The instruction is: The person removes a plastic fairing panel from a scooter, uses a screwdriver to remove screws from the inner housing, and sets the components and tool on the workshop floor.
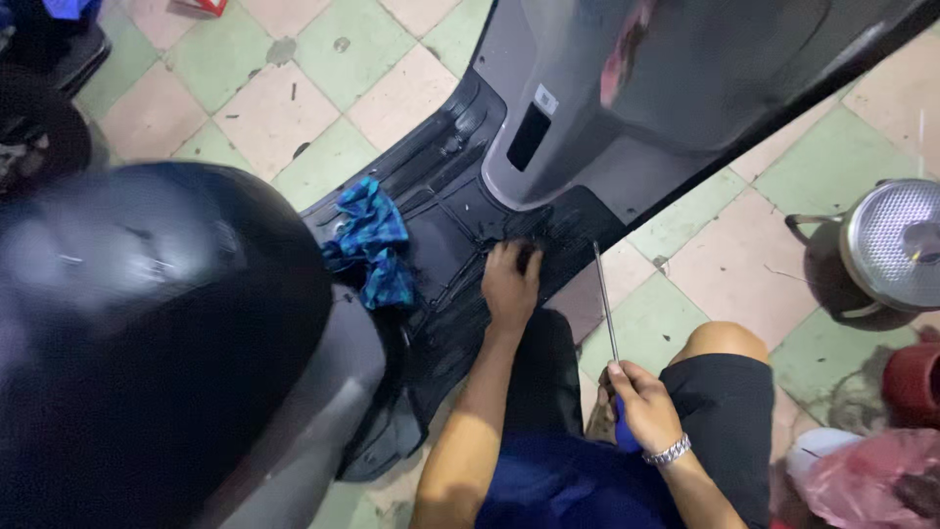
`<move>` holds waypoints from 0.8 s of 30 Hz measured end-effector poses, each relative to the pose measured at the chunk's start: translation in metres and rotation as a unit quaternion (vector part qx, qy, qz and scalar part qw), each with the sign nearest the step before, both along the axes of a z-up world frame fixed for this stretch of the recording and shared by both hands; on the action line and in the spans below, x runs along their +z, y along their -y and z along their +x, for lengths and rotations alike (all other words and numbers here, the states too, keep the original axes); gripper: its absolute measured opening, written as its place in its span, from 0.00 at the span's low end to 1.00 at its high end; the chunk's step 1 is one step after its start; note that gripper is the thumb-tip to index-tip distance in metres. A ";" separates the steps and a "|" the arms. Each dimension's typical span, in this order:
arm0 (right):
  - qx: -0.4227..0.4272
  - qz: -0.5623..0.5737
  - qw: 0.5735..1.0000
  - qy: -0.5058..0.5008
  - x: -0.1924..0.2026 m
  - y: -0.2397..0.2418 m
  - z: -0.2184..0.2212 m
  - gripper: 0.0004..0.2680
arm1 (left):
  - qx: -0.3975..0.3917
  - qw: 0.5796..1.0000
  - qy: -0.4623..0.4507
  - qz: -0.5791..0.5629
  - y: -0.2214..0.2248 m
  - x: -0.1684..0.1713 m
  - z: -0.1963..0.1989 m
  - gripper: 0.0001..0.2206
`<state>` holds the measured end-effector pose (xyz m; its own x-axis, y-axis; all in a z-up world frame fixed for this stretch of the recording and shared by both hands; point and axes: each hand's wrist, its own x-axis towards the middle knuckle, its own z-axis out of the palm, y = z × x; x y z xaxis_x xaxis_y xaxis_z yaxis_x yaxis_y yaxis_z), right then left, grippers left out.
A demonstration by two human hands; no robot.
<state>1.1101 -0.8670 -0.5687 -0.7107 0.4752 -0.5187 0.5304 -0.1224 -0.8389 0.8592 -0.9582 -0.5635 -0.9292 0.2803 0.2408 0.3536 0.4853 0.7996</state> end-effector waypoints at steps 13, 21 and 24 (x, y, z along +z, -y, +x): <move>-0.056 -0.068 0.996 -0.034 -0.012 0.047 0.004 0.14 | -0.044 0.984 0.113 0.132 -0.019 -0.024 -0.025 0.12; -0.030 0.016 0.999 -0.013 0.001 0.083 0.008 0.16 | -0.196 0.708 0.508 0.450 0.024 -0.027 -0.024 0.12; -0.059 -0.030 0.998 -0.020 0.001 0.085 0.010 0.15 | -0.213 0.732 0.496 0.416 0.027 -0.022 -0.020 0.13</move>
<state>1.1199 -0.9518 -0.5680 -0.6730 0.5252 -0.5208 0.4752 -0.2325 -0.8486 0.8387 -0.9853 -0.5855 -0.6337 0.7354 -0.2402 -0.6234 -0.3016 0.7214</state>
